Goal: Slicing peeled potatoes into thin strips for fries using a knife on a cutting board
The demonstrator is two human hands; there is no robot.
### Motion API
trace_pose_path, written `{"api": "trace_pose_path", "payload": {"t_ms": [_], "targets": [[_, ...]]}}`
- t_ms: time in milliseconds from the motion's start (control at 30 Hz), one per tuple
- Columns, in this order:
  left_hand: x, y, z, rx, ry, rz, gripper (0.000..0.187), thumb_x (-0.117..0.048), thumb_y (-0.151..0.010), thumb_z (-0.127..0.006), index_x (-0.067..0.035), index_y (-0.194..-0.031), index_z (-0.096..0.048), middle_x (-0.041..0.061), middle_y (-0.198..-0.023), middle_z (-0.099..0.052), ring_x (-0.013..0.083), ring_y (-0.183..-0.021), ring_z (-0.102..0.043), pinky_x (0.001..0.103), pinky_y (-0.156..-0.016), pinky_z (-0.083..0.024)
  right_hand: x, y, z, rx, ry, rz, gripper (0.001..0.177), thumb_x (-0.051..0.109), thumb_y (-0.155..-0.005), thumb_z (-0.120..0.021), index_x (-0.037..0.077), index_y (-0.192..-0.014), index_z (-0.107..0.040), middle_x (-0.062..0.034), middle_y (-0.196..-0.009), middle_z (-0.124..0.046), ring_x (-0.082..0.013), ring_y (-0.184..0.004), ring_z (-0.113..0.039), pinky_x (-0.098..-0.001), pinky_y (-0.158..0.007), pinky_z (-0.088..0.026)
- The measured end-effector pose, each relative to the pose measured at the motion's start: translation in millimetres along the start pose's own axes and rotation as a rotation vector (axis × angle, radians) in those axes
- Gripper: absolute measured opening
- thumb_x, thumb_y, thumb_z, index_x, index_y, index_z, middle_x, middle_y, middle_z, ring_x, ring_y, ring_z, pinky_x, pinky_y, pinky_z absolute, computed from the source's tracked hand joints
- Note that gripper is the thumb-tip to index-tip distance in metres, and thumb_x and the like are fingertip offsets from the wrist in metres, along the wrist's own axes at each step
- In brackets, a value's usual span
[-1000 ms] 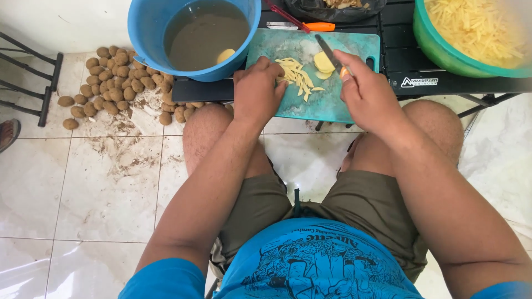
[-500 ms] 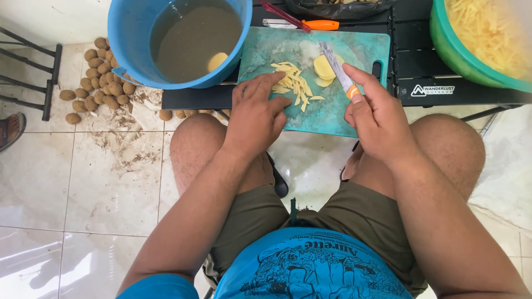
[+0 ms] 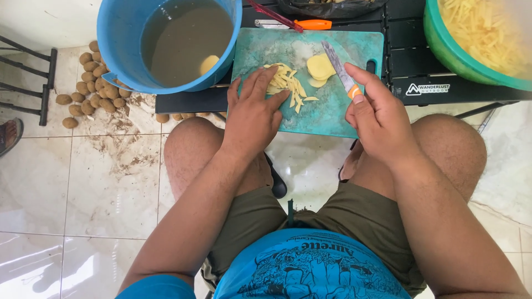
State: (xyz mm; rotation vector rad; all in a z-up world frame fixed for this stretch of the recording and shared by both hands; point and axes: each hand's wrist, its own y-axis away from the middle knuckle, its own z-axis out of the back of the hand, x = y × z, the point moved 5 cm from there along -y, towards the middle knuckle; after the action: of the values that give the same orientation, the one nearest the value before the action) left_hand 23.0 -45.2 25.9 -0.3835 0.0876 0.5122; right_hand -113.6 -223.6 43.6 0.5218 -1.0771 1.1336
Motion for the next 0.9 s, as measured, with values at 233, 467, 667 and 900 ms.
{"api": "trace_pose_path", "payload": {"t_ms": [233, 467, 667, 900], "targets": [[-6.8, 8.0, 7.0, -0.005, 0.005, -0.064, 0.03, -0.008, -0.092, -0.064, -0.014, -0.116, -0.081, 0.01, -0.151, -0.052, 0.0315, -0.148, -0.04, 0.063, -0.118, -0.027, 6.1, 4.3, 2.2, -0.049, -0.028, 0.051, 0.051, 0.003, -0.104, -0.035, 0.003, -0.154, -0.046, -0.0067, -0.059, -0.051, -0.0194, -0.052, -0.047, -0.0318, -0.053, -0.042], [-1.0, 21.7, 1.9, -0.014, -0.061, -0.021, 0.027, -0.015, -0.09, -0.067, -0.02, -0.113, -0.082, 0.006, -0.148, -0.056, 0.0268, -0.144, -0.044, 0.062, -0.117, -0.029, 2.8, 8.8, 2.5, -0.054, -0.029, 0.055, 0.05, 0.002, -0.105, -0.036, 0.003, -0.155, -0.045, -0.0072, -0.063, -0.053, -0.0176, -0.056, -0.047, -0.0307, -0.056, -0.042], [-3.3, 22.3, -7.4, -0.049, -0.09, -0.035, 0.037, -0.02, -0.093, -0.062, -0.017, -0.127, -0.076, 0.01, -0.151, -0.051, 0.0303, -0.144, -0.044, 0.063, -0.113, -0.034, -3.1, 11.4, 2.6, -0.087, -0.045, 0.057, 0.049, 0.001, -0.105, -0.037, 0.002, -0.154, -0.046, -0.0073, -0.064, -0.052, -0.0181, -0.057, -0.046, -0.0313, -0.057, -0.041], [-7.2, 16.0, -20.7, -0.021, -0.101, -0.027, 0.046, -0.038, -0.101, -0.059, -0.017, -0.141, -0.068, 0.014, -0.161, -0.04, 0.0344, -0.151, -0.036, 0.067, -0.117, -0.029, -0.7, 14.7, 5.7, -0.1, -0.047, 0.074, 0.047, 0.002, -0.106, -0.037, 0.0, -0.153, -0.046, -0.0087, -0.066, -0.053, -0.0174, -0.057, -0.047, -0.0312, -0.058, -0.042]]}}
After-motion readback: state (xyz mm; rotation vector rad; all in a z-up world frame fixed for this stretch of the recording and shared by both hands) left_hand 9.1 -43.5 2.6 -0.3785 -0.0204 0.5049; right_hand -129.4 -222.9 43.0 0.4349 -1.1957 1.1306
